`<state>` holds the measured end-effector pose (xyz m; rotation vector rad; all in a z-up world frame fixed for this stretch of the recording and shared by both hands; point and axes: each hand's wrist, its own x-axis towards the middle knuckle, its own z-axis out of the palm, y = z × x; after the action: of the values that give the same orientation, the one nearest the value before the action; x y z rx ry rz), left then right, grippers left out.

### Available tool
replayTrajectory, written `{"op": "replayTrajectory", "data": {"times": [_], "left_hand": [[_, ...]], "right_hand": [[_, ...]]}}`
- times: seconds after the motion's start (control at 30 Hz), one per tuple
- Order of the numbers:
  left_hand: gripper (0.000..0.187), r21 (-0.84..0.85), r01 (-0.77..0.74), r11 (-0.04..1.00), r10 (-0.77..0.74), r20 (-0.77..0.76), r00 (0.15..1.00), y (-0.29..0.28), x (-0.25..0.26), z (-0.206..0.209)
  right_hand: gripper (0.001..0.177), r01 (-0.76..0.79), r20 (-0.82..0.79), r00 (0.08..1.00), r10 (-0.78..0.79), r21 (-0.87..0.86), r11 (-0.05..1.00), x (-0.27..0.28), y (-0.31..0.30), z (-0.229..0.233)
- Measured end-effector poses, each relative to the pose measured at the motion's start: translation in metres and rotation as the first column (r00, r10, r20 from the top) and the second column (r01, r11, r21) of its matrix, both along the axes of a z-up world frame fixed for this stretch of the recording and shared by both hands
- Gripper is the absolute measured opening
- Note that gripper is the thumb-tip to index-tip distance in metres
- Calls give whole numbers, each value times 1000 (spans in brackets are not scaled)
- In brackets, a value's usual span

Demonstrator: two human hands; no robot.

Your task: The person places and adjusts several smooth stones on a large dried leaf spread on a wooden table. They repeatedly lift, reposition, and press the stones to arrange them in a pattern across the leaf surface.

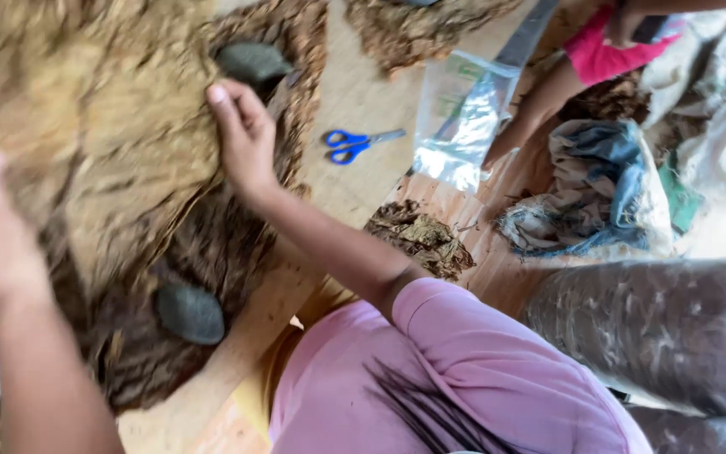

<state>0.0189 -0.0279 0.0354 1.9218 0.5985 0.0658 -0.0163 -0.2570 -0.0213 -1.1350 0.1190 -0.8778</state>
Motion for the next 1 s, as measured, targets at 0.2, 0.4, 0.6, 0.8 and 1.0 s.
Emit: {"op": "replayTrajectory", "data": {"times": [0.2, 0.4, 0.6, 0.8, 1.0], "left_hand": [[6, 412, 438, 799, -601, 571, 560, 10, 23, -48], [15, 307, 538, 785, -608, 547, 575, 3, 10, -26], [10, 275, 520, 809, -570, 584, 578, 9, 17, -41], [13, 274, 516, 812, -559, 619, 551, 7, 14, -37], [11, 306, 453, 838, -514, 720, 465, 25, 37, -59]], "right_hand": [[16, -4, -155, 987, 35, 202, 979, 33, -8, -69], [35, -222, -172, 938, 301, 370, 902, 22, -20, -40], [21, -109, -184, 972, 147, 202, 973, 32, -31, -60], [45, -267, -195, 921, 338, 317, 910, 27, -32, -25], [18, -48, -160, 984, 74, 161, 986, 42, -63, -34]]}}
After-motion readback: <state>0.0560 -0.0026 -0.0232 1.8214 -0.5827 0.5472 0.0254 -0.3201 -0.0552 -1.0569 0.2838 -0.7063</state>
